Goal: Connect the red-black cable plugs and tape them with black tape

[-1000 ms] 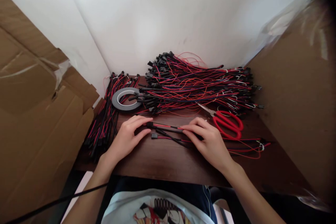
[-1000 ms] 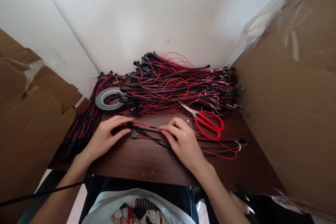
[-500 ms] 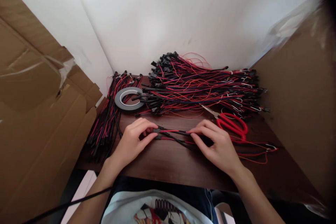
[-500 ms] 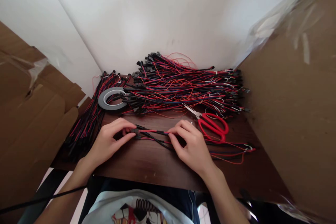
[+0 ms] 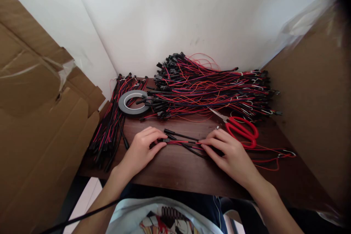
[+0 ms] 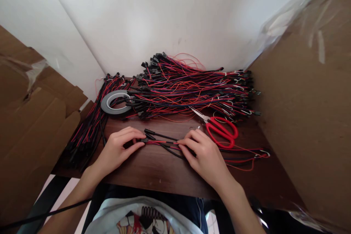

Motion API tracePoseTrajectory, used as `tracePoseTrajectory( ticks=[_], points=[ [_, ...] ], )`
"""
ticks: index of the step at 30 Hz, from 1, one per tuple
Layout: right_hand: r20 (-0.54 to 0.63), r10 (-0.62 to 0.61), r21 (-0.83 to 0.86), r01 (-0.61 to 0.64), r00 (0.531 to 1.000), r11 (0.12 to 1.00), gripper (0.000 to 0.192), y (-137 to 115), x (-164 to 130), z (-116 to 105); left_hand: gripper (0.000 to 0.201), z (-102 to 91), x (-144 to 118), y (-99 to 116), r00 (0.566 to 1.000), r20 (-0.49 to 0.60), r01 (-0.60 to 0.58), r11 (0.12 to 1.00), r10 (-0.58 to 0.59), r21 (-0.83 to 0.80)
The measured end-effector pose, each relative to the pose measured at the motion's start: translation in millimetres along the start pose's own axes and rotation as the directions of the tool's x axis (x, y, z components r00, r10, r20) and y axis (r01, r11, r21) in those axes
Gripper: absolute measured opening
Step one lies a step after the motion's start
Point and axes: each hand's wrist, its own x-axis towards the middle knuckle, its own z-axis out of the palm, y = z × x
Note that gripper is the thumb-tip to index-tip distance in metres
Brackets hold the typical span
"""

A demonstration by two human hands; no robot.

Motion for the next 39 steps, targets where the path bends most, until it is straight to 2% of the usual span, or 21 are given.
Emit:
tracePoseTrajectory(
  ticks=[5, 14, 27, 34, 39],
  points=[
    [-0.009, -0.028, 0.015, 0.028, 1.000, 0.999, 0.016, 2.1, -4.9, 1.2, 0.010, -1.0, -2.4, -5.5, 0.997, -0.052, -0.050, 0.999, 0.050, -0.009],
    [-0.004, -0.062, 0.029, 0.062, 0.998, 0.998, 0.013, -0.6, -8.3, 2.6, 0.009, -1.3, -2.9, -7.8, 0.997, -0.063, -0.050, 0.999, 0.049, -0.019],
    [0.017, -0.042, 0.031, 0.042, 0.999, 0.999, 0.012, -1.9, -8.1, 2.1, 0.013, -5.5, -3.6, -5.5, 0.998, -0.035, 0.049, 0.998, -0.051, -0.042],
    [-0.023, -0.001, 0.101, 0.003, 1.000, 0.995, 0.009, -5.1, -6.0, 2.1, 0.015, -4.8, -4.2, -5.3, 0.997, -0.046, 0.057, 0.995, -0.061, -0.078],
    [-0.034, 0.007, 0.123, -0.002, 0.999, 0.992, 0.008, -6.8, -2.4, 3.5, 0.016, -4.1, -4.3, -4.1, 0.991, -0.030, 0.124, 0.986, -0.128, -0.114]
  ],
)
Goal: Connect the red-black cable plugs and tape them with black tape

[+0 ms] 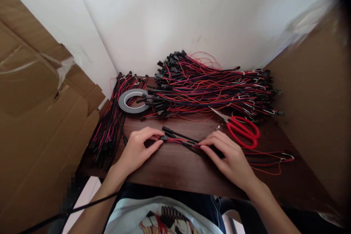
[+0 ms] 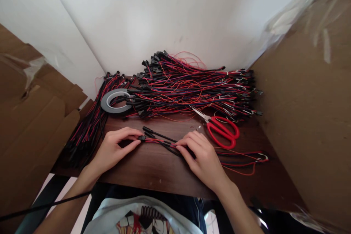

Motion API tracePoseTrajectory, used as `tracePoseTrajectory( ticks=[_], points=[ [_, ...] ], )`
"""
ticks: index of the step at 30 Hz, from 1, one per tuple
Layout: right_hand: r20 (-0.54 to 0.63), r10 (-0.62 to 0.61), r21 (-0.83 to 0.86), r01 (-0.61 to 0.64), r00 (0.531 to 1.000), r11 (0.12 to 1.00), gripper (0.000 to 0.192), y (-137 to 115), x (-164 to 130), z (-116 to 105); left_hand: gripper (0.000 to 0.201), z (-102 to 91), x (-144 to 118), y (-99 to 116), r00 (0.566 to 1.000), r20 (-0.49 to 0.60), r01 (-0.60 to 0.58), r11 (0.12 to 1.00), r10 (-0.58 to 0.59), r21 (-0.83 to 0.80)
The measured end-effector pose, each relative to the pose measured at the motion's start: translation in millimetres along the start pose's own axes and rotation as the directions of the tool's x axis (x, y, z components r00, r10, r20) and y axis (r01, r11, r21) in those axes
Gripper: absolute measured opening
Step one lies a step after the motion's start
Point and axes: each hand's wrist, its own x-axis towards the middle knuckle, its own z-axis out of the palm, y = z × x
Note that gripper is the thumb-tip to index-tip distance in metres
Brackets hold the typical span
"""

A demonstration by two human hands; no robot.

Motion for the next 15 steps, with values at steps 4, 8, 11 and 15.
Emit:
tracePoseTrajectory(
  ticks=[4, 8, 11, 15],
  points=[
    [0.018, -0.013, -0.025, 0.013, 1.000, 1.000, 0.009, -0.1, 0.7, 1.2, 0.016, 0.3, 0.0, 1.9, 1.000, -0.003, 0.009, 1.000, -0.009, 0.010],
    [0.039, -0.014, -0.080, 0.017, 0.999, 0.997, 0.011, 1.1, -0.1, 1.7, 0.016, 0.3, 0.3, 3.3, 1.000, -0.004, -0.030, 1.000, 0.030, 0.006],
    [0.041, -0.017, -0.096, 0.021, 0.999, 0.995, 0.012, 2.0, -0.2, 1.8, 0.017, 0.3, 0.6, 2.8, 0.999, -0.015, -0.031, 0.999, 0.031, -0.011],
    [0.036, -0.011, -0.108, 0.014, 0.999, 0.994, 0.014, 2.0, 0.2, 1.9, 0.015, 0.7, 1.1, 1.4, 0.999, -0.025, -0.037, 0.999, 0.036, -0.019]
  ],
)
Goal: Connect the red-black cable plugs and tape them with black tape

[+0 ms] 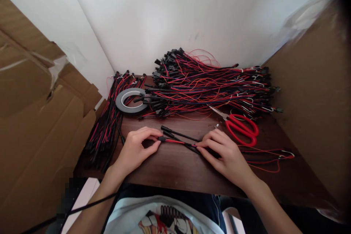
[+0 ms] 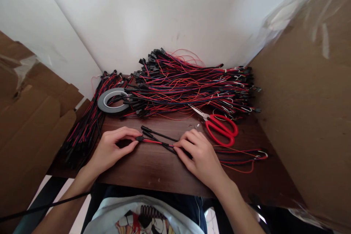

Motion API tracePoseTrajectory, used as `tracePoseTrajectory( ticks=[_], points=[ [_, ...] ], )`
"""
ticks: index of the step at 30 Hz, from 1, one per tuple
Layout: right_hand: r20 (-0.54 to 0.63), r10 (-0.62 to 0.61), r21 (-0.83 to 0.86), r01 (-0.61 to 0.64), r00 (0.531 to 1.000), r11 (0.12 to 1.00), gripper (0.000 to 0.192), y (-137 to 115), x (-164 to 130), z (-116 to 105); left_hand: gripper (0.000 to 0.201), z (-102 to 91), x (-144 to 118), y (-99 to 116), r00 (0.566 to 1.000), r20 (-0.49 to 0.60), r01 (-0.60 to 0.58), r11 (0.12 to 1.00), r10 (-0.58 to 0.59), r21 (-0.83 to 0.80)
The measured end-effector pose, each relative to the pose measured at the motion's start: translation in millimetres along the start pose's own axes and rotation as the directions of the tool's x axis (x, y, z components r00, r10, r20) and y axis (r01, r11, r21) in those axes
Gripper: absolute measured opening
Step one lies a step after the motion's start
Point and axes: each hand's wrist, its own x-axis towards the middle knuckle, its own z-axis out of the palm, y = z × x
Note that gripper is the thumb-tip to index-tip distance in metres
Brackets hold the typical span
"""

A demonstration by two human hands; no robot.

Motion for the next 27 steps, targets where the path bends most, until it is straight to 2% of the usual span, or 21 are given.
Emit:
tracePoseTrajectory(
  ticks=[10, 12, 15, 18, 21, 27],
  points=[
    [-0.006, -0.013, 0.010, 0.013, 1.000, 1.000, 0.012, 1.2, 0.7, 1.3, 0.019, -1.0, -2.6, -1.0, 0.999, 0.029, 0.026, 1.000, -0.025, -0.010],
    [-0.009, -0.008, 0.002, 0.008, 1.000, 1.000, 0.013, 1.0, 1.0, 1.1, 0.025, -1.0, -2.1, 0.0, 1.000, 0.023, -0.004, 1.000, 0.003, 0.019],
    [-0.014, -0.005, -0.008, 0.005, 1.000, 1.000, 0.013, 0.5, 1.5, 0.7, 0.027, 3.0, 3.0, 5.0, 0.992, 0.014, -0.129, 0.981, 0.128, 0.142],
    [-0.006, -0.007, -0.005, 0.007, 1.000, 1.000, 0.013, 0.7, 1.6, 0.7, 0.021, 13.3, 13.2, 12.0, 0.964, 0.113, -0.261, 0.942, 0.241, 0.214],
    [0.013, -0.008, 0.009, 0.008, 1.000, 1.000, 0.013, 1.7, 0.9, 1.1, 0.019, 25.8, 24.9, 15.7, 0.933, 0.237, -0.323, 0.922, 0.272, 0.214],
    [0.026, 0.002, 0.013, -0.002, 1.000, 1.000, 0.012, 2.1, 0.7, 1.4, 0.019, 35.5, 36.7, 14.8, 0.922, 0.310, -0.308, 0.926, 0.233, 0.219]
  ],
)
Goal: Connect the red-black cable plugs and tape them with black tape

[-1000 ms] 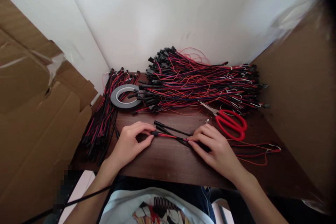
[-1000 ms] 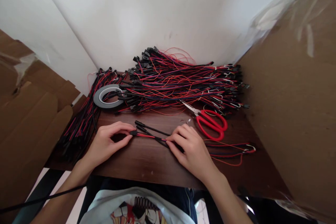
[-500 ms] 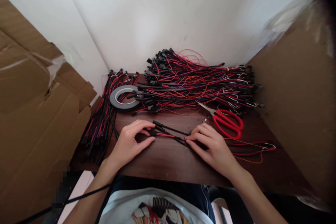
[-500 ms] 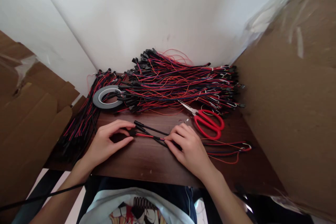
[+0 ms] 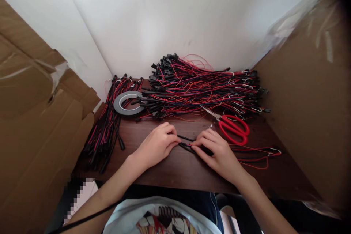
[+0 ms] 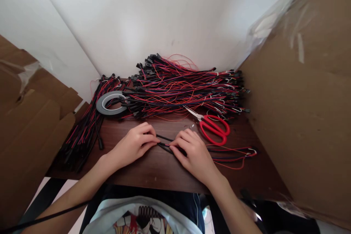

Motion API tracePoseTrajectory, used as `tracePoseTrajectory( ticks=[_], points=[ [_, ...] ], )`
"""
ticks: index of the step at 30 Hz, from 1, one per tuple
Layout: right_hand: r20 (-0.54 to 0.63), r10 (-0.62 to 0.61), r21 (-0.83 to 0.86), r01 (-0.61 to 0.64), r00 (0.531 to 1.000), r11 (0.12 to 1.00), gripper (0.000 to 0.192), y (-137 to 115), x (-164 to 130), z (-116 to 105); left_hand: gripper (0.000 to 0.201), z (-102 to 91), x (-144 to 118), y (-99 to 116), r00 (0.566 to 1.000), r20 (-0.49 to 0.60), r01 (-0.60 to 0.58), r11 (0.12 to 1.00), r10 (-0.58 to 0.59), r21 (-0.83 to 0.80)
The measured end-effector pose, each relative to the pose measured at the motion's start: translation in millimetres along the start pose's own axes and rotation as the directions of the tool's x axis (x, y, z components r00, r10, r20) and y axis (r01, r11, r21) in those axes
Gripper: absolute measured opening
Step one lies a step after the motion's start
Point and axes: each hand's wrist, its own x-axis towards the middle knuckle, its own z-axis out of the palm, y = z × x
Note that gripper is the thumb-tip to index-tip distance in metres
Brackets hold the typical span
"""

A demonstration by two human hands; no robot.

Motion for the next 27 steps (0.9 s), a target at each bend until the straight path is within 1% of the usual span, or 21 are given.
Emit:
tracePoseTrajectory(
  ticks=[2, 4, 7, 9, 11, 15, 17, 19, 22, 24, 27],
  points=[
    [0.004, 0.003, -0.002, -0.003, 1.000, 1.000, 0.012, -0.2, 0.6, 0.0, 0.019, -2.3, 0.5, 1.3, 1.000, 0.013, 0.014, 1.000, -0.014, 0.025],
    [0.000, 0.004, -0.002, -0.004, 1.000, 1.000, 0.012, -0.3, 1.1, 0.0, 0.018, -6.6, 2.1, 4.0, 0.998, 0.050, 0.031, 0.997, -0.034, 0.065],
    [-0.011, -0.006, -0.004, 0.006, 1.000, 1.000, 0.012, -0.3, 1.6, 0.2, 0.013, -15.0, 10.1, 8.7, 0.985, 0.153, 0.060, 0.991, -0.078, 0.122],
    [-0.017, -0.014, -0.011, 0.014, 1.000, 1.000, 0.012, -0.2, 1.7, 0.3, 0.011, -19.0, 19.1, 11.5, 0.967, 0.233, 0.067, 0.985, -0.103, 0.156],
    [-0.021, -0.020, -0.016, 0.019, 1.000, 1.000, 0.013, 0.0, 1.8, 0.4, 0.012, -20.0, 29.2, 14.3, 0.950, 0.294, 0.050, 0.980, -0.105, 0.190],
    [-0.017, -0.012, -0.034, 0.011, 1.000, 0.999, 0.013, -0.7, 1.4, 1.2, 0.012, -16.2, 43.7, 22.1, 0.911, 0.396, 0.018, 0.971, -0.114, 0.238],
    [-0.015, -0.016, -0.093, 0.014, 1.000, 0.996, 0.012, -2.6, 1.2, 1.7, 0.013, -14.2, 45.8, 26.9, 0.891, 0.433, 0.010, 0.958, -0.138, 0.285],
    [-0.003, -0.037, -0.202, 0.036, 0.999, 0.979, 0.014, -5.6, 1.9, 1.5, 0.016, -12.5, 44.5, 31.1, 0.889, 0.436, -0.021, 0.940, -0.139, 0.342],
    [0.057, -0.048, -0.353, 0.065, 0.997, 0.934, 0.018, -10.2, 5.5, -1.9, 0.018, -8.7, 38.7, 35.3, 0.910, 0.400, -0.062, 0.919, -0.108, 0.389],
    [0.108, -0.030, -0.370, 0.069, 0.994, 0.927, 0.017, -11.9, 9.5, -5.8, 0.017, -4.8, 34.1, 37.3, 0.923, 0.370, -0.057, 0.913, -0.105, 0.403],
    [0.202, 0.006, -0.306, 0.058, 0.979, 0.950, 0.012, -12.6, 16.9, -11.9, 0.019, 1.0, 28.9, 40.6, 0.931, 0.333, -0.009, 0.902, -0.150, 0.432]
  ],
)
